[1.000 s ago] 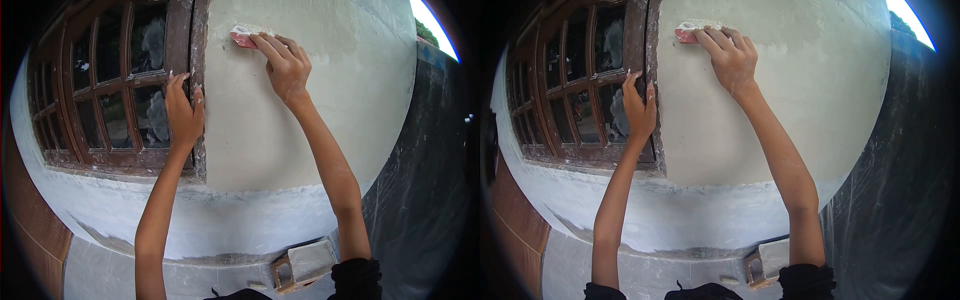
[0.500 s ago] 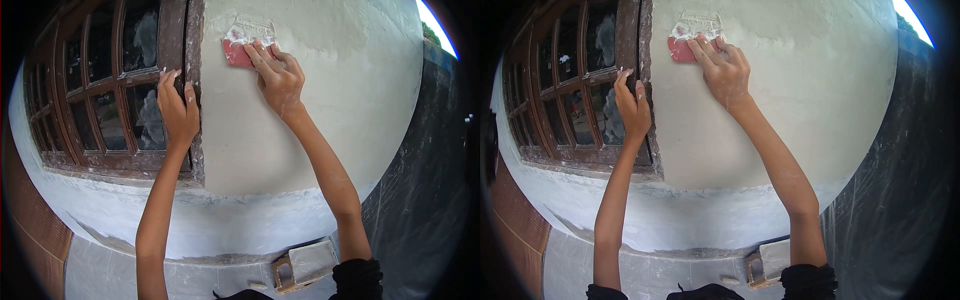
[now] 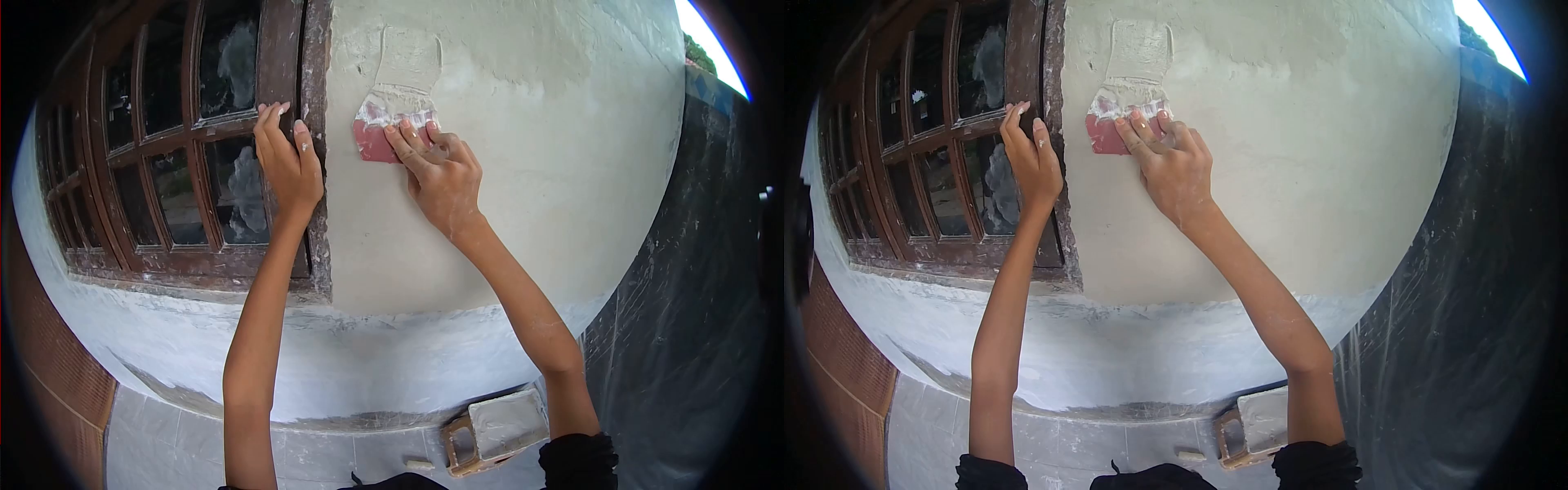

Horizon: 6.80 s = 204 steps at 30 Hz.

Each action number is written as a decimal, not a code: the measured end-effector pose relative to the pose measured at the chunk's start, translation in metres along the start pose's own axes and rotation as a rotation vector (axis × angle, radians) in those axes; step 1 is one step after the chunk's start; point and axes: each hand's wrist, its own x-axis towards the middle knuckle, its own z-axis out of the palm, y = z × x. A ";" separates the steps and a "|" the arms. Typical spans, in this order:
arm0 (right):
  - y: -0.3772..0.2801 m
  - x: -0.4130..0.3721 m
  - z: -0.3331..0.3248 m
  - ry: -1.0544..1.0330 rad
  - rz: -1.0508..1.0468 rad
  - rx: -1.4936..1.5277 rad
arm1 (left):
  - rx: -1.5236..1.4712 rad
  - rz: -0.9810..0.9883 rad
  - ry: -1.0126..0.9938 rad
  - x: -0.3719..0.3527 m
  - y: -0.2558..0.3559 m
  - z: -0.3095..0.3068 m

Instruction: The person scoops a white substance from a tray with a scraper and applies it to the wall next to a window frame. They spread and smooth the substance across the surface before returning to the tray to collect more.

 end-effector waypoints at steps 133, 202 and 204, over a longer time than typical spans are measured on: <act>0.038 0.042 -0.011 0.267 0.846 0.540 | 0.064 0.268 0.004 0.014 -0.027 0.001; 0.084 0.065 -0.032 0.349 0.901 0.856 | 0.107 0.245 -0.009 0.011 -0.024 -0.001; 0.081 0.062 -0.018 0.270 0.868 0.665 | 0.090 0.243 -0.019 0.012 -0.024 -0.003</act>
